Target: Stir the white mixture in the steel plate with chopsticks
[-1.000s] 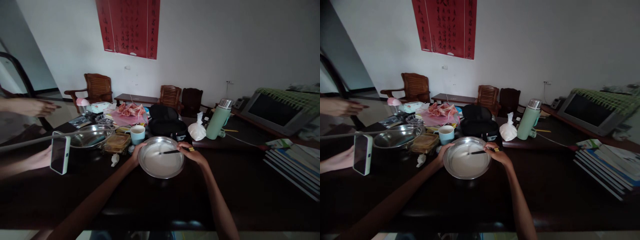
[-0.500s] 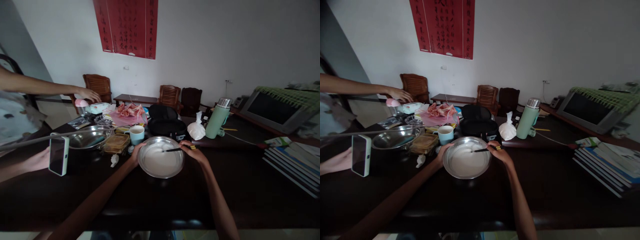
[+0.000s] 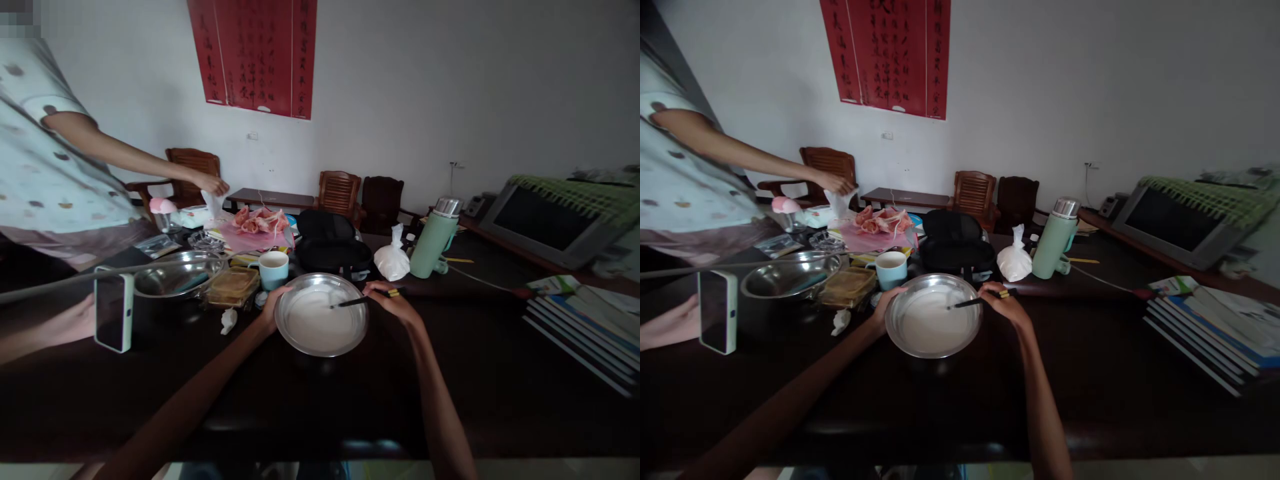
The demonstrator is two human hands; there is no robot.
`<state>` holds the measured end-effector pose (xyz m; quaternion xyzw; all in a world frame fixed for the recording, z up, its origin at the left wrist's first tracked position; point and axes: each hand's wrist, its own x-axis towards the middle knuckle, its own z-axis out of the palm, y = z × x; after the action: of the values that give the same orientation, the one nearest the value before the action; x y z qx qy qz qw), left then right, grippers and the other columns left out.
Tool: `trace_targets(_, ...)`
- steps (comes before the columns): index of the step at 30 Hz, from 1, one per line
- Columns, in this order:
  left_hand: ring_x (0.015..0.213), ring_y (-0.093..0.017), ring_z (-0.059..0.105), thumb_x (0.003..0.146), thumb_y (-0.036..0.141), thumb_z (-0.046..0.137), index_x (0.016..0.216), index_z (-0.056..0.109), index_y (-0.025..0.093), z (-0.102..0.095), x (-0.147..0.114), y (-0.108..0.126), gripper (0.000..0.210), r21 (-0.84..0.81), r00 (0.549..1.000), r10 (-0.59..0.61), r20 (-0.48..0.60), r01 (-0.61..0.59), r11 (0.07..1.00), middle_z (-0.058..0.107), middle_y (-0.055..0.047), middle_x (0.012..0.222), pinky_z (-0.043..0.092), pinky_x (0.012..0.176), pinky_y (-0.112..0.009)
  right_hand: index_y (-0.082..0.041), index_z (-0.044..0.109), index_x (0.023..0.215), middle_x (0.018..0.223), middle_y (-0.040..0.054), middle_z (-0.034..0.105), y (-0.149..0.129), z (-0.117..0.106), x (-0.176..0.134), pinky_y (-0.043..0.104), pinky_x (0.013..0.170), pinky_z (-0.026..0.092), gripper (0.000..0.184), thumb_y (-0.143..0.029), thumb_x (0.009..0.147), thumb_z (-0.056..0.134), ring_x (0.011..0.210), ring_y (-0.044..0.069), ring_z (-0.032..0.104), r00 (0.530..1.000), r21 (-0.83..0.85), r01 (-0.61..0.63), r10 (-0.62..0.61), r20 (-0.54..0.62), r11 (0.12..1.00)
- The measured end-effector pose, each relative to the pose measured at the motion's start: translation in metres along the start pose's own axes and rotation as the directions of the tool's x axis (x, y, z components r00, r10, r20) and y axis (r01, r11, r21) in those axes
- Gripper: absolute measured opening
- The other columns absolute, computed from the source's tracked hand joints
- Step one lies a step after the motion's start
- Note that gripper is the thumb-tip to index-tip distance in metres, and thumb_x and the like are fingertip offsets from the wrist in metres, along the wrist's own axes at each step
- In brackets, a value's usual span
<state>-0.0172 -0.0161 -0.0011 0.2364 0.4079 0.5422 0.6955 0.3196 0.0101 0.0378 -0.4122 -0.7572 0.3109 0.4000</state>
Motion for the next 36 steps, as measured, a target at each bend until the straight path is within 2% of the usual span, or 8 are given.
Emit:
trace_targets(6, 0.057, -0.022, 0.067, 0.085, 0.019, 0.065, 0.072, 0.076, 0.021, 0.004, -0.002, 0.000, 0.017, -0.042, 0.998, 0.001, -0.060, -0.003, 0.999, 0.072, -0.003, 0.058, 0.047, 0.059, -0.028, -0.026, 0.076, 0.084, 0.104, 0.0064, 0.079, -0.009, 0.011, -0.002, 0.046, 0.107, 0.054, 0.029, -0.054, 0.090, 0.072, 0.110, 0.030, 0.070, 0.980, 0.023, 0.090, -0.093, 0.178, 0.996)
trace_targets(12, 0.052, -0.020, 0.064, 0.089, 0.019, 0.062, 0.069, 0.075, 0.020, 0.010, -0.008, 0.003, 0.024, -0.043, 0.997, -0.015, -0.078, 0.011, 0.999, 0.072, -0.003, 0.057, 0.048, 0.059, -0.027, -0.028, 0.073, 0.083, 0.100, 0.0059, 0.077, -0.001, 0.007, 0.000, 0.050, 0.107, 0.054, 0.029, -0.055, 0.092, 0.069, 0.108, 0.031, 0.069, 0.999, -0.066, 0.041, -0.042, -0.006, 0.997)
trace_targets(15, 0.051, -0.019, 0.064, 0.089, 0.019, 0.063, 0.067, 0.073, 0.020, 0.011, -0.010, 0.003, 0.024, -0.039, 0.998, 0.000, -0.055, -0.002, 0.999, 0.072, -0.003, 0.057, 0.048, 0.057, -0.026, -0.026, 0.074, 0.082, 0.106, 0.0069, 0.078, 0.000, -0.006, -0.003, 0.048, 0.109, 0.053, 0.034, -0.059, 0.091, 0.070, 0.114, 0.030, 0.069, 0.997, -0.032, 0.025, -0.022, 0.068, 0.999)
trace_targets(19, 0.049, -0.018, 0.063, 0.086, 0.021, 0.067, 0.066, 0.071, 0.020, 0.011, -0.009, 0.002, 0.021, -0.022, 0.999, 0.013, -0.052, -0.014, 1.000, 0.071, -0.003, 0.057, 0.049, 0.056, -0.025, -0.025, 0.075, 0.083, 0.106, 0.0059, 0.078, -0.009, 0.011, -0.004, 0.043, 0.106, 0.055, 0.032, -0.056, 0.092, 0.070, 0.108, 0.027, 0.071, 0.975, -0.005, 0.080, -0.077, 0.209, 0.997)
trace_targets(25, 0.054, -0.019, 0.066, 0.087, 0.024, 0.066, 0.072, 0.074, 0.019, 0.008, -0.008, 0.001, 0.018, 0.012, 0.999, 0.015, -0.045, -0.015, 1.000, 0.074, -0.002, 0.061, 0.051, 0.062, -0.026, -0.028, 0.073, 0.086, 0.100, 0.0044, 0.076, -0.008, 0.009, -0.001, 0.045, 0.105, 0.054, 0.031, -0.057, 0.094, 0.066, 0.107, 0.028, 0.069, 0.997, -0.053, 0.044, -0.040, 0.064, 0.998)
trace_targets(29, 0.054, -0.019, 0.064, 0.083, 0.025, 0.070, 0.070, 0.074, 0.019, 0.004, -0.004, -0.001, 0.015, 0.015, 0.999, 0.028, -0.017, -0.028, 0.999, 0.073, -0.003, 0.060, 0.050, 0.060, -0.026, -0.025, 0.074, 0.082, 0.104, 0.0059, 0.077, -0.010, -0.008, -0.005, 0.043, 0.105, 0.054, 0.036, -0.059, 0.093, 0.068, 0.109, 0.028, 0.070, 0.984, -0.010, 0.024, -0.021, 0.175, 1.000)
trace_targets(33, 0.056, -0.019, 0.064, 0.081, 0.026, 0.073, 0.072, 0.074, 0.019, 0.001, 0.000, -0.002, 0.012, 0.010, 1.000, 0.024, -0.010, -0.024, 1.000, 0.073, -0.001, 0.061, 0.048, 0.060, -0.026, -0.024, 0.075, 0.085, 0.100, 0.0062, 0.077, -0.017, 0.014, -0.003, 0.043, 0.102, 0.055, 0.034, -0.056, 0.092, 0.069, 0.101, 0.026, 0.071, 0.963, 0.003, 0.055, -0.054, 0.263, 0.998)
trace_targets(36, 0.057, -0.018, 0.065, 0.085, 0.026, 0.070, 0.074, 0.075, 0.019, 0.004, -0.003, 0.000, 0.014, 0.013, 0.999, -0.001, -0.045, 0.002, 1.000, 0.074, -0.001, 0.063, 0.050, 0.064, -0.026, -0.026, 0.074, 0.086, 0.102, 0.0059, 0.076, -0.013, 0.019, 0.000, 0.046, 0.106, 0.053, 0.033, -0.058, 0.092, 0.067, 0.107, 0.028, 0.069, 0.989, -0.026, 0.052, -0.048, 0.143, 0.998)
